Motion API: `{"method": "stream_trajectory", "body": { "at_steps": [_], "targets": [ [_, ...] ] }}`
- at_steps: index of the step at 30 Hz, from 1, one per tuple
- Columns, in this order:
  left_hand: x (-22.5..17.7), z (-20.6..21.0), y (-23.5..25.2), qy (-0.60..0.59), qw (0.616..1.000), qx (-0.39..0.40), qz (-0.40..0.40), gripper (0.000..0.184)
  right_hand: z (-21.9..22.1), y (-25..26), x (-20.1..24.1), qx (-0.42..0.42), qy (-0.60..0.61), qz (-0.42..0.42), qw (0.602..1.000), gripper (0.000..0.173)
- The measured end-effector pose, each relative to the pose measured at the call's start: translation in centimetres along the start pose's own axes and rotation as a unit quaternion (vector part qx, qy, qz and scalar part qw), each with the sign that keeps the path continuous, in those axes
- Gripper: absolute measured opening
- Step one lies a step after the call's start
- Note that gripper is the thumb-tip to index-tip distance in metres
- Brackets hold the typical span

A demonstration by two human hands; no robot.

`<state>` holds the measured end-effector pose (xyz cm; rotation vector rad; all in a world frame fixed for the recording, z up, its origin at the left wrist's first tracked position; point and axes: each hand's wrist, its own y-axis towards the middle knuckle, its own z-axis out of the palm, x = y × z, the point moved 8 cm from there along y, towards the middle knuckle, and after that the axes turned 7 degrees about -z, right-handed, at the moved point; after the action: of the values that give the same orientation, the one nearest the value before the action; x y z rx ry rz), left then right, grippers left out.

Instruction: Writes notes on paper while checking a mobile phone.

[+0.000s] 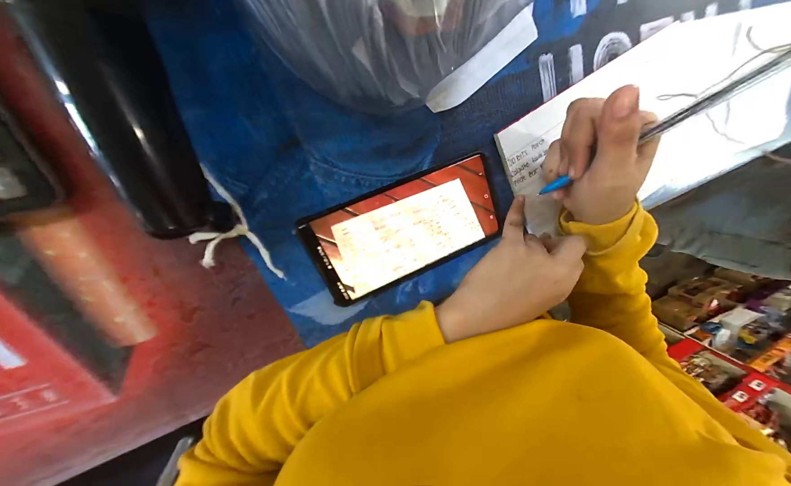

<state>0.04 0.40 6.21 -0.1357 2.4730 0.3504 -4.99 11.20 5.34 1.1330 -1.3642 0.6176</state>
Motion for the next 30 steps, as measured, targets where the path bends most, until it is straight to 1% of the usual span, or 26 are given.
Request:
{"method": "stream_trajectory", "body": {
  "at_steps": [3,5,9,12,14,16,20,23,26,30],
  "targets": [
    [0.01,-0.16,0.03,0.009,1.0,-0.011,-0.005,0.018,0.22,-0.1,-0.04,-0.013,-0.058,-0.036,0.998,0.041],
    [-0.03,-0.2,-0.02,0.007,1.0,-0.024,-0.007,0.019,0.15,-0.24,-0.01,-0.016,-0.08,-0.052,0.995,0.039],
    [0.04,-0.33,0.01,0.0,0.999,-0.039,-0.01,0.019,0.07,-0.11,-0.15,0.004,-0.07,-0.072,0.995,0.039],
    [0.08,-0.31,0.11,-0.021,1.0,-0.008,-0.015,0.017,0.05,0.02,-0.23,0.018,-0.068,-0.087,0.994,0.037],
    [-0.02,-0.31,0.12,-0.021,1.0,0.005,-0.014,0.015,0.01,0.13,-0.26,0.012,-0.066,-0.077,0.995,0.035],
    [-0.06,-0.33,0.12,-0.021,1.0,0.009,-0.01,0.014,-0.05,0.26,-0.37,0.004,-0.064,-0.069,0.996,0.029],
    [0.01,-0.02,0.2,-0.043,0.998,0.052,-0.013,0.013,-0.31,0.48,-0.43,-0.012,-0.067,-0.086,0.994,0.014],
    [0.1,0.06,0.19,-0.052,0.997,0.05,-0.025,0.012,-0.4,0.5,-0.64,-0.007,-0.084,-0.079,0.993,0.009],
    [0.2,0.14,0.24,-0.068,0.995,0.068,-0.033,0.013,-0.54,0.6,-0.85,0.0,-0.076,-0.084,0.994,0.003],
    [0.25,0.01,0.2,-0.074,0.995,0.055,-0.034,0.013,-0.62,0.67,-0.89,-0.005,-0.068,-0.087,0.994,0.002]
  ]
}}
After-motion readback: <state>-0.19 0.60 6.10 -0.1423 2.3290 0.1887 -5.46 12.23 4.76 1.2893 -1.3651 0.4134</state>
